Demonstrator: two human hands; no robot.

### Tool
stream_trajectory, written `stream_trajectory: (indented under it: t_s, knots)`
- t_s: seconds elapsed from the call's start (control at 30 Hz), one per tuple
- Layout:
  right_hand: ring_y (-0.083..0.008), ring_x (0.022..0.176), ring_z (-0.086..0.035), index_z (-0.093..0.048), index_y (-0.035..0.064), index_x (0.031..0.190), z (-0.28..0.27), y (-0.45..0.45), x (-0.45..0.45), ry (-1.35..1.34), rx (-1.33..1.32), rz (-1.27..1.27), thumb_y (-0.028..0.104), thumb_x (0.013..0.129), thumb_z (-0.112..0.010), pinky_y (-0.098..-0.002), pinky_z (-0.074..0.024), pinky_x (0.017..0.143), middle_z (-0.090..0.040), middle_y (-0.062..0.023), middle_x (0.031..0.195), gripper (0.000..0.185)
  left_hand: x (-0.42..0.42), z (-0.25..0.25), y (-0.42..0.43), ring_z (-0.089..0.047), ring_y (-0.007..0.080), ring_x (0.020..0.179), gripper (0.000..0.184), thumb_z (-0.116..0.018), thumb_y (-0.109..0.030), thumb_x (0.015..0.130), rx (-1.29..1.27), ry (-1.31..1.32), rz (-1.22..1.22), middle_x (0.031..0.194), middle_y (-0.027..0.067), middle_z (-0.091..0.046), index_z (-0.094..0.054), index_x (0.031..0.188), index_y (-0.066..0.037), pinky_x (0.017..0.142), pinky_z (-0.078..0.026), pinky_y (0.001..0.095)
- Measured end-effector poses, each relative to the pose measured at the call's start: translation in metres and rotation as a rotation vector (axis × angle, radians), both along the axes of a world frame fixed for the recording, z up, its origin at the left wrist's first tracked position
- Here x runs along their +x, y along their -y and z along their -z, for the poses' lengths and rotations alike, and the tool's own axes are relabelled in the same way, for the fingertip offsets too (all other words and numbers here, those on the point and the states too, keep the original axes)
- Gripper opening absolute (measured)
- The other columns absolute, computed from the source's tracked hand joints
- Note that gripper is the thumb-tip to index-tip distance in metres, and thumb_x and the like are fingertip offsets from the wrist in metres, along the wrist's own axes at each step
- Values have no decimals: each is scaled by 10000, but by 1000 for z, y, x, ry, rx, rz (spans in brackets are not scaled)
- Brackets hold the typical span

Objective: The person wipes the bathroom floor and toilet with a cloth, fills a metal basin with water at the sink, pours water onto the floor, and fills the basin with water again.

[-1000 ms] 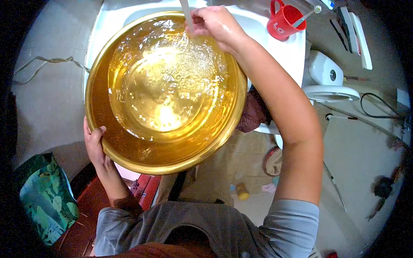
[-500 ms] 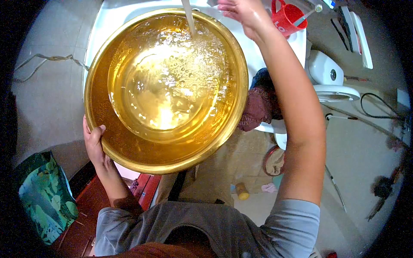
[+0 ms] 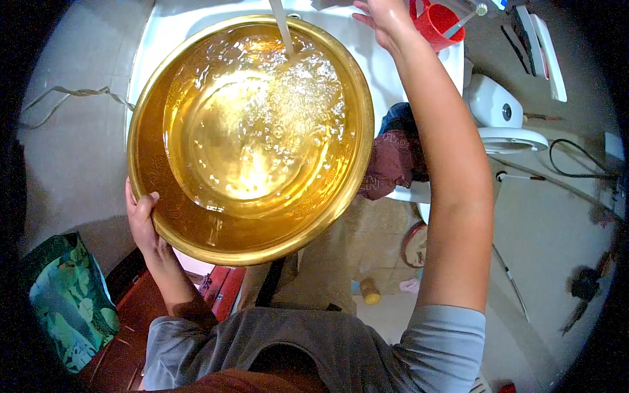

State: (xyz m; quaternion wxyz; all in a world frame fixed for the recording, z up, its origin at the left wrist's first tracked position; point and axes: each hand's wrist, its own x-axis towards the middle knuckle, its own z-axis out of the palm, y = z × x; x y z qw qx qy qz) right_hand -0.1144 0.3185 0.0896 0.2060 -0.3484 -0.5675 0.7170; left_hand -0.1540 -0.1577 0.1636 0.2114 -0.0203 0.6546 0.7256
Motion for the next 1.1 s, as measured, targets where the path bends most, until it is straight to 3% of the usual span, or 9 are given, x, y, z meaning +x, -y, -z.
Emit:
stream_trajectory:
  t_s: [0.27,0.37,0.47,0.57,0.67,0.77,0.87,0.97,1.1]
  knots:
    - [-209,972,-549,-224,18,1464,-18,14,-11,-9,57,63,180,835,-628,-359,-496,770,-531,-86,1087,765,-2,5,6,-587,237,1002,560,-492,40,752,44,3,37,1159,145,-562,-390,1302,24,909,-477,350]
    - [-193,951,-547,-319,23,1407,-21,16,-14,0,46,104,178,828,-634,-348,-497,738,-542,-82,1066,677,-2,6,8,-589,230,995,546,-487,45,760,54,-7,47,1149,143,-567,-392,1297,28,903,-478,343]
    - [-179,930,-547,-399,32,1322,-17,8,-15,-2,40,-7,171,824,-638,-335,-495,701,-550,-70,1037,570,-3,5,7,-592,224,989,536,-479,51,765,57,4,57,1143,142,-570,-393,1294,32,902,-480,341]
    - [-186,940,-542,-448,46,1233,-21,17,-17,-14,60,16,187,809,-651,-348,-485,753,-557,-66,1029,491,-2,4,5,-593,224,987,528,-481,51,765,51,-2,40,1140,142,-571,-399,1285,33,901,-483,343]
    - [-242,1072,-517,-392,22,1329,-21,16,-16,57,210,-81,210,787,-664,-383,-450,886,-537,-112,1184,635,-1,3,3,-594,228,984,528,-480,53,761,66,6,38,1137,142,-572,-402,1283,32,901,-485,346]
    - [-294,1221,-437,-287,-10,1418,-9,19,-22,66,222,72,225,769,-670,-399,-374,1003,-433,-165,1365,790,0,2,2,-592,231,989,536,-477,52,757,45,5,19,1141,141,-570,-400,1286,30,900,-486,347]
    - [-313,1297,-369,-187,-32,1460,-12,23,-22,49,190,37,225,768,-668,-405,-349,1034,-323,-182,1463,881,-2,5,6,-590,234,993,543,-473,51,753,63,10,36,1148,144,-566,-397,1291,30,901,-486,349]
    - [-294,1270,-397,-215,-33,1447,-20,24,-22,26,160,-30,216,773,-662,-404,-363,1011,-399,-167,1403,846,-1,6,6,-590,234,994,542,-469,48,752,58,-4,38,1152,147,-562,-399,1289,31,900,-486,349]
    - [-266,1220,-432,-356,-1,1359,-31,30,-19,21,138,-48,206,785,-648,-403,-384,966,-484,-131,1282,676,0,4,5,-590,234,993,548,-466,44,753,45,-1,28,1149,151,-562,-394,1296,32,902,-486,349]
